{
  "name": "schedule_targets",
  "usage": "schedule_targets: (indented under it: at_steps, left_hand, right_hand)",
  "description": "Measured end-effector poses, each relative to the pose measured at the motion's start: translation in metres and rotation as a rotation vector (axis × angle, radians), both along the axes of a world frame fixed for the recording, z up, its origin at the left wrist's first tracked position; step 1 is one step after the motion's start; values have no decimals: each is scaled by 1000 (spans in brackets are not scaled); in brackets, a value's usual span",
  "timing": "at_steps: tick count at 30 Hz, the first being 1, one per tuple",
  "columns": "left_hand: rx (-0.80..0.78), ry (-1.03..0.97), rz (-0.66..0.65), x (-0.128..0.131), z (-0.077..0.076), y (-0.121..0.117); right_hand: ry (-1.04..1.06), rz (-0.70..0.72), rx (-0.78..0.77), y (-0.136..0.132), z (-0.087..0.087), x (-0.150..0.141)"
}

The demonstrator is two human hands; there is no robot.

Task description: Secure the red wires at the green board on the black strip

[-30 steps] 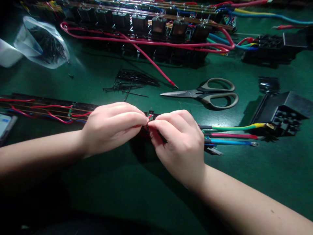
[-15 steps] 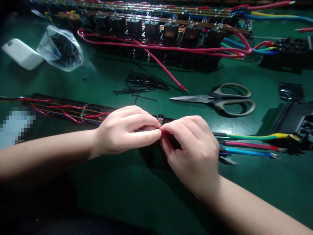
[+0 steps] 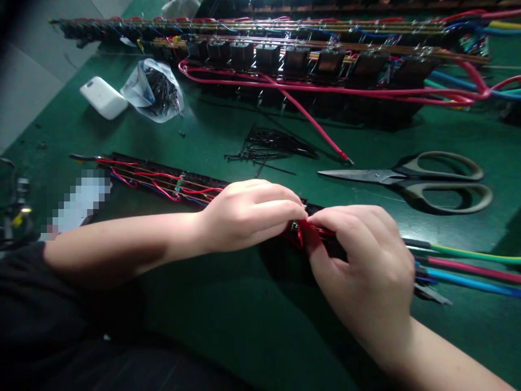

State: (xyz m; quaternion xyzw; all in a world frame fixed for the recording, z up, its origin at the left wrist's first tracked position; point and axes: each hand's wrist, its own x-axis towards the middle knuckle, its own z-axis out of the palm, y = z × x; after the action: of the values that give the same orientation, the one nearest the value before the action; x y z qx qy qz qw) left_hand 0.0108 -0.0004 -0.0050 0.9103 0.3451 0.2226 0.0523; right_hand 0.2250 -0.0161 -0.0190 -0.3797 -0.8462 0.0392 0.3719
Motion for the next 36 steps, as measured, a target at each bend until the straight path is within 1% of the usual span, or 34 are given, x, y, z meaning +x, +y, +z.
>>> schedule_targets:
  at_steps: [4,7,8,9,13,16,19,23,27,36]
  left_hand:
    - [-97,-26,8,1,2,1]
    - [-102,-50,-6,1,-1,2]
    - [-92,-61,-10,0,-3,3]
    - [-82,-73,-11,0,-4,3]
    - [-71,-153,-2,-1,-9,4]
    - [-118,-201,18,-1,-8,4]
    - [-163,-205,28,0,-5,5]
    - [-191,-212,11,2,-3,7]
    - [-218,-226,57,3,-3,9]
    - [-368,-244,134,7,-1,9]
  right_hand:
    - [14,-9,56,2,-2,-1]
    - [9,-21,63,1,-4,-3]
    - [7,-1,88,1,-4,-3]
    - [-5,-18,89,0,-4,-4]
    - [-124,-52,137,-3,0,-4]
    - [-211,-45,226,-6,4,-6]
    - [-236,-38,280,-9,7,-9]
    - [-244,-37,282,-10,7,-11]
    - [-228,-13,275,-12,8,-10]
    - [-200,15,265,-16,15,-5]
